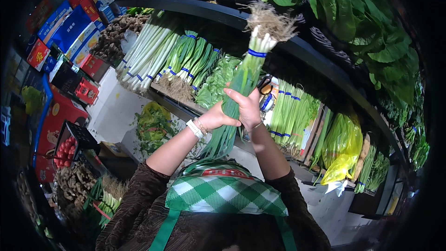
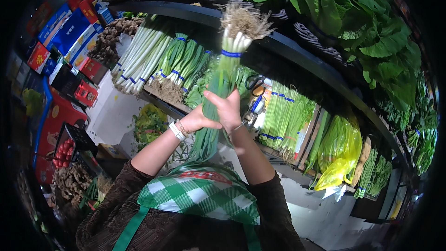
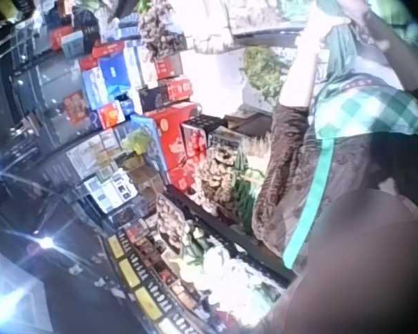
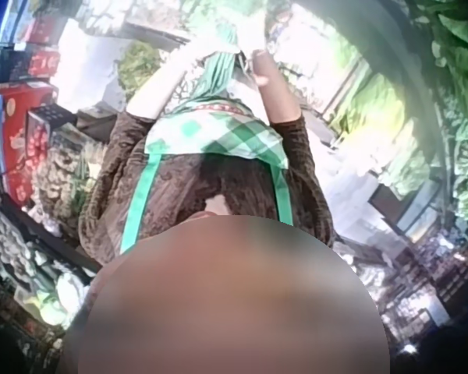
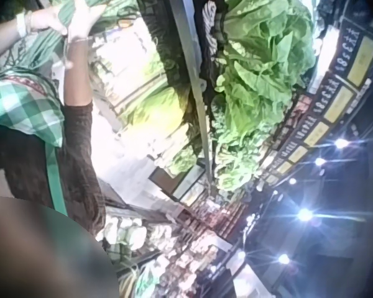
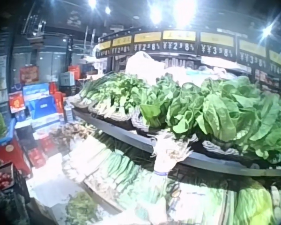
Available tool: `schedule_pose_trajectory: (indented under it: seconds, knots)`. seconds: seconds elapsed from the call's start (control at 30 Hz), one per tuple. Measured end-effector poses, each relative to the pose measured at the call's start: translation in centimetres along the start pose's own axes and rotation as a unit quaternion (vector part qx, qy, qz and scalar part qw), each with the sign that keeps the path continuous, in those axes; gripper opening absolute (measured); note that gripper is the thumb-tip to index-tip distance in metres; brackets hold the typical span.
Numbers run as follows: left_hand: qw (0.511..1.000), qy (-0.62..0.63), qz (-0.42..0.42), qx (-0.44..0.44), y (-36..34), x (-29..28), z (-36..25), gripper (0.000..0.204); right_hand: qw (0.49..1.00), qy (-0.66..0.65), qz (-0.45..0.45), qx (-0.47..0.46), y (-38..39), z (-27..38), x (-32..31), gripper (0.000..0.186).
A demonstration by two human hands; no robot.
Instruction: The person gathers green onions into bunches, aligns the roots, and secures them with blue plastic bands using a handheld banding tool. The person repeats this process for multiple bunches, placing the finished bundles on a shelf.
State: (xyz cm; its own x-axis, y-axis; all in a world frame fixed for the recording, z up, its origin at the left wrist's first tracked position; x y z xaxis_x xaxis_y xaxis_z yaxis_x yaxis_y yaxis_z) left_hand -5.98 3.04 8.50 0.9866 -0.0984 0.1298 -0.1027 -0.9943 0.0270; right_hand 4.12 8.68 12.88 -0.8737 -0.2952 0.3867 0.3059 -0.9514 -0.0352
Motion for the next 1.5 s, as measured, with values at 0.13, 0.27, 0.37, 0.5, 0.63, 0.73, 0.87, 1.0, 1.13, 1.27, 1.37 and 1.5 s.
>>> schedule_pose_trajectory:
  seconds: [0.13,0.27,0.37,0.5,0.63,0.73,0.87,1.0,1.13,1.27,1.37,1.5]
  knots:
    - [0.999,0.03,-0.018,-0.03,-0.3,-0.2,0.8,0.046,0.999,0.022,0.03,-0.013,-0.4,0.0,0.5,0.056]
    - [0.992,0.045,-0.115,0.036,-0.2,-1.8,0.6,0.039,0.859,0.385,-0.064,-0.33,2.3,1.4,-0.5,0.056]
    - [0.977,0.044,-0.189,0.088,-0.4,-3.4,0.1,0.027,0.887,0.389,-0.015,-0.251,4.8,-0.6,-1.5,0.019]
    - [0.968,0.102,-0.215,0.073,-0.1,-4.4,-0.1,0.019,0.981,0.189,0.018,-0.037,5.0,-4.4,-1.6,0.007]
    - [0.946,0.008,-0.313,0.08,1.1,-4.9,-0.4,0.022,0.954,0.29,0.047,-0.054,4.4,-5.2,-1.1,0.007]
    - [0.924,-0.014,-0.371,0.097,2.3,-5.4,-0.5,0.024,0.937,0.338,0.056,-0.069,3.9,-5.7,0.0,0.01]
    - [0.903,-0.032,-0.416,0.098,5.0,-7.1,-0.9,0.024,0.955,0.264,0.132,-0.023,2.9,-7.5,3.0,0.008]
    - [0.865,-0.038,-0.482,0.137,9.0,-10.7,-2.7,0.021,0.881,0.353,0.26,-0.178,3.8,-8.0,5.9,0.013]
    - [0.796,-0.065,-0.59,0.114,15.2,-16.3,-5.1,0.017,0.902,0.288,0.304,-0.108,5.2,-9.2,8.2,0.012]
    - [0.749,-0.13,-0.634,0.143,20.8,-19.9,-7.0,0.015,0.71,0.515,0.449,-0.171,5.4,-10.7,11.0,0.025]
    - [0.744,-0.151,-0.638,0.127,22.4,-20.3,-7.2,0.018,0.764,0.449,0.426,-0.183,4.8,-9.8,13.3,0.029]
    - [0.789,-0.148,-0.585,0.117,21.2,-18.7,-6.9,0.025,0.799,0.383,0.449,-0.115,3.8,-8.1,16.1,0.029]
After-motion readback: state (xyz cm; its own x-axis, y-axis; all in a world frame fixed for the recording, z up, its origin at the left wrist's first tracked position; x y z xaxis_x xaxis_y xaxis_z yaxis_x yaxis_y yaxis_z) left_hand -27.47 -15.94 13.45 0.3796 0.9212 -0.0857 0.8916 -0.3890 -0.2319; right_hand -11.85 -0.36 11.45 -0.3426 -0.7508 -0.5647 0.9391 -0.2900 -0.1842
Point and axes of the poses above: each hand's wrist, its own y-axis away from the middle knuckle, its own x-axis out of the palm, z = x × y, the point moved 3 cm from there along -y, towards the middle knuckle, and after that the axes turned 8 degrees about -z, right-handed, at the moved point
